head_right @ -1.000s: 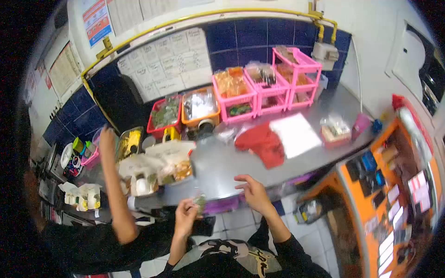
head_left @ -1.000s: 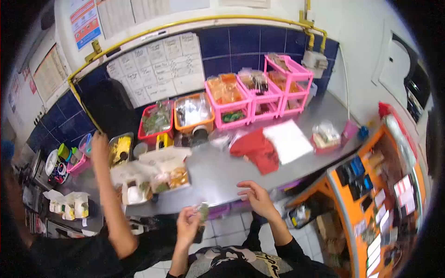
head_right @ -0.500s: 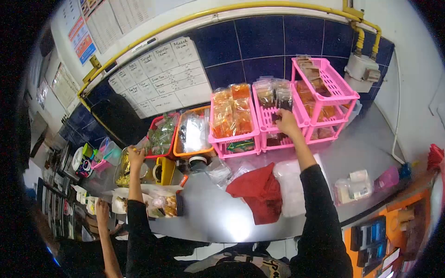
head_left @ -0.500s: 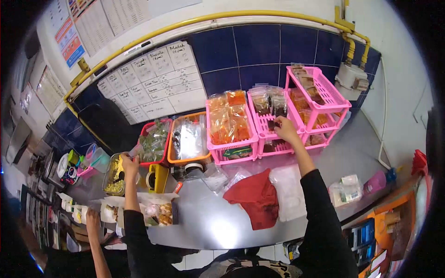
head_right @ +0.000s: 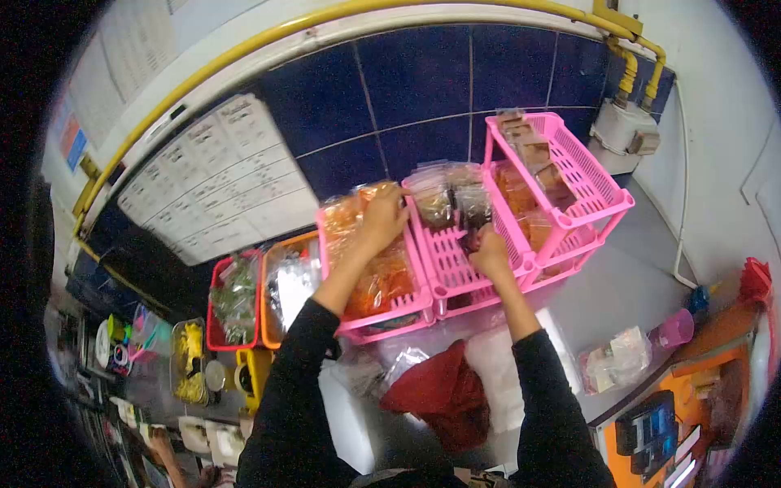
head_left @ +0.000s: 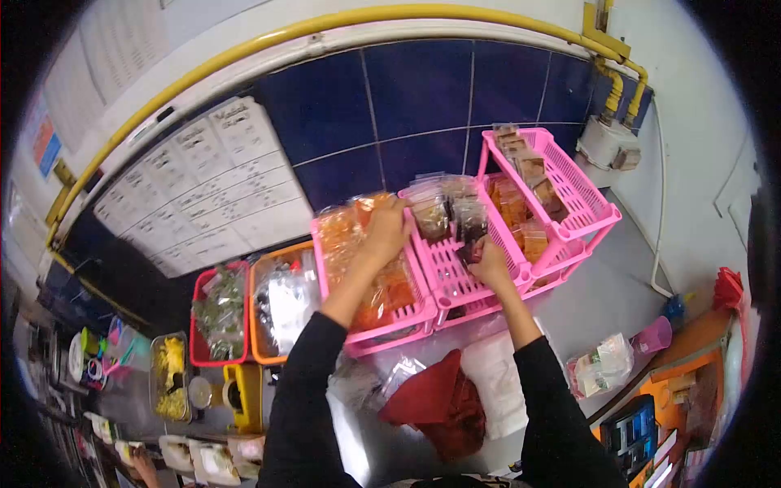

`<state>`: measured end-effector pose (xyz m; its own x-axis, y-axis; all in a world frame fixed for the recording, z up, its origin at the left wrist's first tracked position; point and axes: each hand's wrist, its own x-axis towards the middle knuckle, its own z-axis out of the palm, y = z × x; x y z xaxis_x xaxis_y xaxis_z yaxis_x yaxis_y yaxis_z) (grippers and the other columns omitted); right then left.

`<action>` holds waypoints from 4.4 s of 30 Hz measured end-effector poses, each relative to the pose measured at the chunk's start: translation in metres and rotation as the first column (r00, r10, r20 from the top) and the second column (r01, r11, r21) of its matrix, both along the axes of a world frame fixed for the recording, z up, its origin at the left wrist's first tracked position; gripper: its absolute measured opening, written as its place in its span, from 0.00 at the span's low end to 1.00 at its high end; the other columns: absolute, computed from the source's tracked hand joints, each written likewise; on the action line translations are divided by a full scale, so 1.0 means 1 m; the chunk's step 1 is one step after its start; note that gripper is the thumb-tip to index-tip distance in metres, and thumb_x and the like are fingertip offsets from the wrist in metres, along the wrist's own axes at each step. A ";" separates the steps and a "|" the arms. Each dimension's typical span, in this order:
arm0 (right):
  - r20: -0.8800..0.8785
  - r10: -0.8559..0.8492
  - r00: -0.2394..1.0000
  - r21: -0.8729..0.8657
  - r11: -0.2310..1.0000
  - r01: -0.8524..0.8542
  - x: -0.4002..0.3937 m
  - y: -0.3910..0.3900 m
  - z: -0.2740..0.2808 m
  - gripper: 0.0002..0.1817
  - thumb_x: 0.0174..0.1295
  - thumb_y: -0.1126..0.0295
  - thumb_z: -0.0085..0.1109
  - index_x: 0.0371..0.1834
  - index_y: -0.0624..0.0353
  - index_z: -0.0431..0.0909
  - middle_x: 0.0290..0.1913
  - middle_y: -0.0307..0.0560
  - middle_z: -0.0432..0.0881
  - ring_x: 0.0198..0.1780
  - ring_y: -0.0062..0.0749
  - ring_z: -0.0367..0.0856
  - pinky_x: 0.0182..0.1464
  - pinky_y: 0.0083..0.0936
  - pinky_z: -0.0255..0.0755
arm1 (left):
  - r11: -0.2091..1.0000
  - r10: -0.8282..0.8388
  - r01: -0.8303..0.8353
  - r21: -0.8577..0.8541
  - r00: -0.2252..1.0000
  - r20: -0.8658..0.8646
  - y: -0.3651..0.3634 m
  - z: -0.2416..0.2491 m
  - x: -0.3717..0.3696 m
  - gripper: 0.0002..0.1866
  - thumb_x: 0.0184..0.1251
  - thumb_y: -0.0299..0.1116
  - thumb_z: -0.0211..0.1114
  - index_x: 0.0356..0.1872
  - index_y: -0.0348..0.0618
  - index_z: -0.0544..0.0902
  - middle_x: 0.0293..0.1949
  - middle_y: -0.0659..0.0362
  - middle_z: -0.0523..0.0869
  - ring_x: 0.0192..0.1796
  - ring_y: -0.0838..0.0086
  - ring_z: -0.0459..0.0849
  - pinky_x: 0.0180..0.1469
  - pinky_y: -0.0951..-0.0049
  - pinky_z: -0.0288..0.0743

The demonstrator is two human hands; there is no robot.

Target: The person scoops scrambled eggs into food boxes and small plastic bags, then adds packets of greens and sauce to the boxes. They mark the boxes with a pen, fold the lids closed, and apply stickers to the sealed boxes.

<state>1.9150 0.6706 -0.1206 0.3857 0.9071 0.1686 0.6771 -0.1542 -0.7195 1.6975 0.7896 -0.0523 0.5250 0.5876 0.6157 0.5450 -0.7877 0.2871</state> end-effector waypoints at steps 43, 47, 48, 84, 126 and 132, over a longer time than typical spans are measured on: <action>-0.324 0.033 0.945 0.584 0.793 0.172 0.001 -0.009 0.001 0.09 0.46 0.78 0.61 0.32 0.59 0.79 0.30 0.42 0.80 0.34 0.25 0.78 0.37 0.23 0.72 | 0.998 -0.057 0.066 -0.019 0.957 0.284 -0.067 0.035 0.028 0.05 0.51 0.25 0.63 0.30 0.36 0.79 0.33 0.48 0.80 0.38 0.54 0.79 0.42 0.59 0.73; -0.320 0.047 0.946 0.674 0.714 0.193 -0.052 -0.077 0.047 0.12 0.55 0.75 0.63 0.42 0.62 0.75 0.42 0.47 0.78 0.41 0.29 0.76 0.43 0.23 0.73 | 0.989 -0.022 -0.062 0.136 0.837 0.546 -0.195 0.087 -0.051 0.09 0.53 0.27 0.65 0.33 0.37 0.76 0.33 0.50 0.79 0.39 0.58 0.78 0.41 0.64 0.71; -0.463 0.237 0.854 0.696 0.694 0.185 -0.069 -0.090 0.039 0.13 0.55 0.76 0.63 0.43 0.63 0.75 0.42 0.47 0.77 0.41 0.30 0.76 0.44 0.24 0.73 | 0.986 0.033 -0.123 0.113 0.808 0.589 -0.235 0.092 -0.077 0.09 0.52 0.25 0.65 0.33 0.36 0.75 0.32 0.51 0.78 0.38 0.61 0.78 0.39 0.67 0.72; -0.527 0.683 -0.506 0.291 -0.415 -0.862 -0.903 -0.819 0.022 0.08 0.59 0.73 0.58 0.35 0.66 0.83 0.33 0.47 0.85 0.33 0.22 0.81 0.35 0.19 0.73 | 0.234 0.117 -0.754 -0.614 -0.605 0.787 -1.115 -0.068 -0.650 0.11 0.66 0.38 0.61 0.33 0.40 0.74 0.30 0.64 0.77 0.29 0.85 0.73 0.27 0.87 0.64; -0.350 0.490 0.799 0.016 0.856 -0.517 -1.470 -0.425 0.021 0.09 0.64 0.71 0.54 0.38 0.65 0.81 0.33 0.41 0.83 0.31 0.18 0.74 0.32 0.17 0.67 | 0.703 0.678 0.062 -0.708 0.241 0.694 -0.594 -0.064 -1.544 0.04 0.64 0.23 0.59 0.38 0.35 0.78 0.34 0.56 0.83 0.35 0.75 0.81 0.39 0.77 0.77; -0.132 0.394 0.910 -0.235 0.879 -0.415 -1.479 -0.402 -0.008 0.10 0.59 0.74 0.59 0.42 0.66 0.77 0.37 0.48 0.80 0.39 0.31 0.77 0.41 0.25 0.70 | 0.771 0.604 0.009 -0.637 0.304 0.736 -0.496 -0.072 -1.684 0.05 0.67 0.25 0.56 0.41 0.36 0.75 0.35 0.58 0.80 0.37 0.76 0.81 0.39 0.78 0.76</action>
